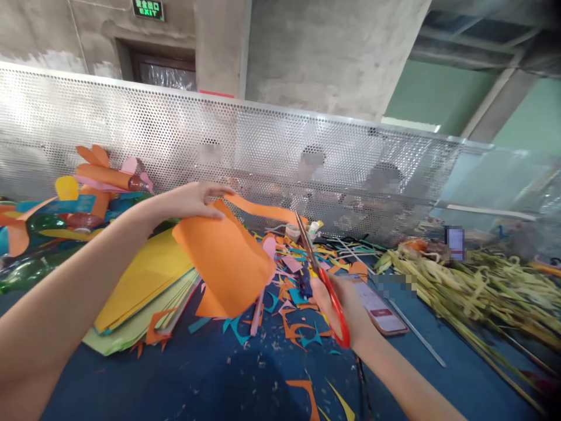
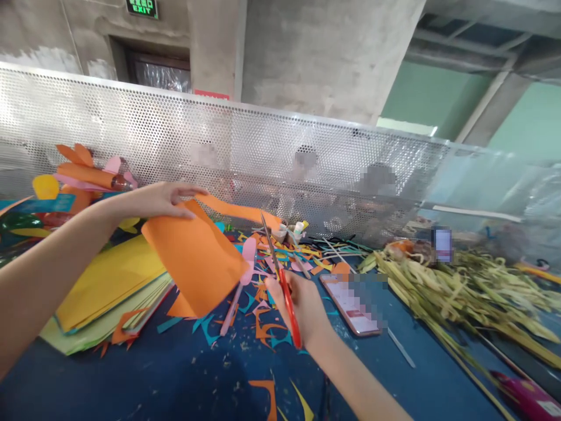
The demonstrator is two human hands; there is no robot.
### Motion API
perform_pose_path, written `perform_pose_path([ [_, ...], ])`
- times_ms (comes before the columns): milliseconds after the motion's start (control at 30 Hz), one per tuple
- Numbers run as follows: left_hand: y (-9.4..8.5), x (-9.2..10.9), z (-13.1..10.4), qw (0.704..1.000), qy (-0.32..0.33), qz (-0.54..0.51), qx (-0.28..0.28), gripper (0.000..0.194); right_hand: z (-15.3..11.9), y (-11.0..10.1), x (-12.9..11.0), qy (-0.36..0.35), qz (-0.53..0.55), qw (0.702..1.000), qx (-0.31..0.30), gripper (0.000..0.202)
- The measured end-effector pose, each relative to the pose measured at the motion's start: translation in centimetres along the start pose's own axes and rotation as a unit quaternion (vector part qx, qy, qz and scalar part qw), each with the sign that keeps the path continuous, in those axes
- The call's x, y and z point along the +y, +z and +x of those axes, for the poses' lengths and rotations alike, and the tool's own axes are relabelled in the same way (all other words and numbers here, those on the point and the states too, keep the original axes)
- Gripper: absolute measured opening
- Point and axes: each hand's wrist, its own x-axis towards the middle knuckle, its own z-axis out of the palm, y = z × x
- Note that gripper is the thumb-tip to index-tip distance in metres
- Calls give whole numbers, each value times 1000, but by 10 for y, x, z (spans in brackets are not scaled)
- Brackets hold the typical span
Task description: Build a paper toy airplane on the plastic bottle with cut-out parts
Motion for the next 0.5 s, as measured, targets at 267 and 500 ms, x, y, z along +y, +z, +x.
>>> perform_pose_path([
  [267,-36,-89,-18,951,-96,207,207,51,27,12,35,74,-191,975,-83,52],
  [500,-26,-117,-32,934,-122,191,276,26,19,19,34,103,-278,933,-202,54],
])
